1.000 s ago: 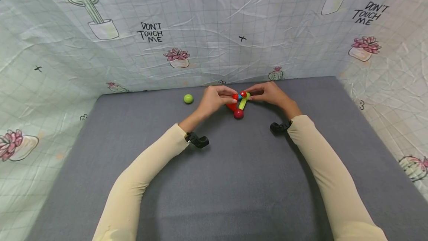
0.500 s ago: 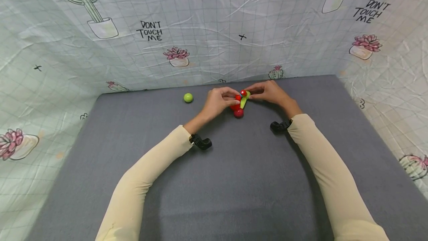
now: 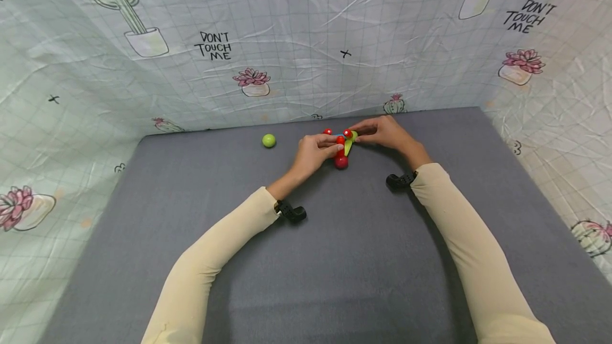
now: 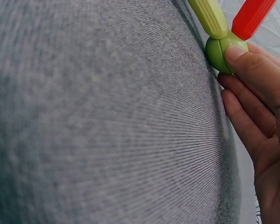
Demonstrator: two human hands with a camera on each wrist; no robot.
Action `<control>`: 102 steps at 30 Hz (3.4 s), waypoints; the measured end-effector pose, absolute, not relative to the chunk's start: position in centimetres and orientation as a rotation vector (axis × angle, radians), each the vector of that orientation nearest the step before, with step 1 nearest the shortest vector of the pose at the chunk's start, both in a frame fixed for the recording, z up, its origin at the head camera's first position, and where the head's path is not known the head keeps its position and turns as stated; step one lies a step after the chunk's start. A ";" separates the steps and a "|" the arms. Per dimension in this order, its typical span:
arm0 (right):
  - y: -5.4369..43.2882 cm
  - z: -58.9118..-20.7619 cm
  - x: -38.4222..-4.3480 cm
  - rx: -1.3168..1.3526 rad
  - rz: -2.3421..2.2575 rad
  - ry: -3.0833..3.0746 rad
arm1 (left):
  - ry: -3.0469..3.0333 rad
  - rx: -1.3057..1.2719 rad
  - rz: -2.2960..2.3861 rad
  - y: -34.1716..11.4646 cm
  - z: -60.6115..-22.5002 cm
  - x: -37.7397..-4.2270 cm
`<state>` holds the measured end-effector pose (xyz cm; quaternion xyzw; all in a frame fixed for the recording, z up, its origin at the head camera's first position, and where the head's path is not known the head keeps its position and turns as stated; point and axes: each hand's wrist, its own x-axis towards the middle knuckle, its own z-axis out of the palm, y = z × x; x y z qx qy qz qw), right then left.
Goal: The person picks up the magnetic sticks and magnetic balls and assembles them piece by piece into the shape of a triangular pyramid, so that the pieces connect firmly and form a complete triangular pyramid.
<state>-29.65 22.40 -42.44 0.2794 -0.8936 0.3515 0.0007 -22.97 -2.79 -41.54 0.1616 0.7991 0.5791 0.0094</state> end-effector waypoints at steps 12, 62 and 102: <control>22.4 -42.6 -29.8 0.835 1.115 -2.841 | 2.494 0.542 1.770 -3.8 -41.5 -23.6; 21.9 -41.5 -30.1 0.836 1.031 -2.944 | 2.928 0.659 1.122 -12.6 -38.6 -28.1; 21.9 -41.3 -30.0 0.833 1.071 -2.951 | 2.618 0.609 1.488 -14.1 -37.6 -29.3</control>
